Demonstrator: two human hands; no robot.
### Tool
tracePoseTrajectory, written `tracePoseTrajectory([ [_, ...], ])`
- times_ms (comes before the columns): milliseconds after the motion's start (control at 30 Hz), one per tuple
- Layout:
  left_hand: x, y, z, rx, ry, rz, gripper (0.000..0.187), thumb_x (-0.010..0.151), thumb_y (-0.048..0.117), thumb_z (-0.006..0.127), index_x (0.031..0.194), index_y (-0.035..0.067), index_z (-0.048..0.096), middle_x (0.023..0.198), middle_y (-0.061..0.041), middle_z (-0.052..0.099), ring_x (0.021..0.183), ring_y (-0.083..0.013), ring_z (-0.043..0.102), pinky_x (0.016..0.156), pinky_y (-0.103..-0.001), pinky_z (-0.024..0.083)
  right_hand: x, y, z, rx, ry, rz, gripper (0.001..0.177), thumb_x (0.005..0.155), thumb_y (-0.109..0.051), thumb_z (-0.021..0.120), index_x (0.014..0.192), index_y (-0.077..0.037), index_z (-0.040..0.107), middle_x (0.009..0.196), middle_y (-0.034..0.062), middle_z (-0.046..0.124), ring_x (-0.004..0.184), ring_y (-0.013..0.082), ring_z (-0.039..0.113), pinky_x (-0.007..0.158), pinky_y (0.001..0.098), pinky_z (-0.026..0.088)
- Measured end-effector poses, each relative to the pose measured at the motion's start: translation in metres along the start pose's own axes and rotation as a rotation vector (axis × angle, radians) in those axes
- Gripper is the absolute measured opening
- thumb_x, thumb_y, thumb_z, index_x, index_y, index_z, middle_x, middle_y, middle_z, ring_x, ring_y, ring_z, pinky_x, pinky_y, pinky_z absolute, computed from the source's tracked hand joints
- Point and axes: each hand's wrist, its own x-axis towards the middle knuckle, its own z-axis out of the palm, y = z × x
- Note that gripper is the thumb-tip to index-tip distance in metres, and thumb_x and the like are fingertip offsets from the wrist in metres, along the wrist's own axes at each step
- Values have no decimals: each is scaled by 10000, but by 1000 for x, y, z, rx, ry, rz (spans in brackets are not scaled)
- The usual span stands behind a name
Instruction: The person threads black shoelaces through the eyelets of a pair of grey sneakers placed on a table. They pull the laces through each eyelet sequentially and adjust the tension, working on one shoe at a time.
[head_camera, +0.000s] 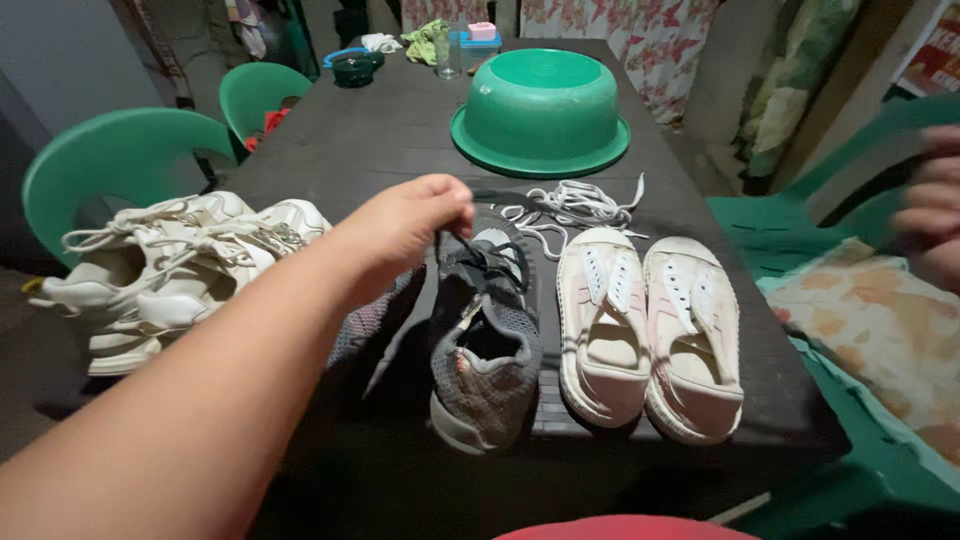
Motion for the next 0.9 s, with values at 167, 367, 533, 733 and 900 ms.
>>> tracePoseTrajectory([
  [167, 3, 9, 24, 259, -1, -104, 263, 999, 330, 548, 912, 115, 672, 828, 23, 635, 732, -127, 473, 668, -321, 403, -63, -32, 76, 62, -380, -15, 290, 962, -290, 675, 1179, -97, 665, 666, -25, 418, 531, 106, 364, 501, 275, 312],
  [367, 9, 7, 39, 393, -19, 52, 289, 993, 303, 554, 932, 58, 694, 834, 2, 690, 796, -108, 603, 764, -287, 500, -100, -52, 154, 162, -786, -135, 303, 909, -225, 635, 1134, -80, 774, 689, -34, 548, 471, 64, 326, 410, 259, 240],
  [533, 22, 5, 28, 371, 4, 142, 285, 1000, 273, 531, 956, 47, 699, 855, 8, 715, 832, -97, 647, 801, -280, 524, -92, -56, 187, -85, -1008, -117, 321, 979, -338, 643, 990, -26, 716, 713, -8, 574, 468, 79, 290, 414, 268, 216],
  [733, 46, -1, 11, 144, -14, 160, 302, 1047, 282, 529, 1010, 31, 694, 905, 11, 676, 849, -97, 575, 809, -269, 487, -51, -73, 205, 25, -1091, -193, 194, 959, -240, 620, 898, -79, 708, 766, -28, 646, 516, 49, 398, 442, 252, 275],
  [900, 46, -23, 2, 278, 148, -16, 295, 1026, 326, 553, 1013, 59, 678, 855, -10, 643, 781, -114, 554, 728, -304, 485, -26, -87, 222, 113, -1028, -135, 202, 979, -275, 608, 861, -115, 639, 655, -49, 446, 464, 85, 262, 426, 286, 178],
])
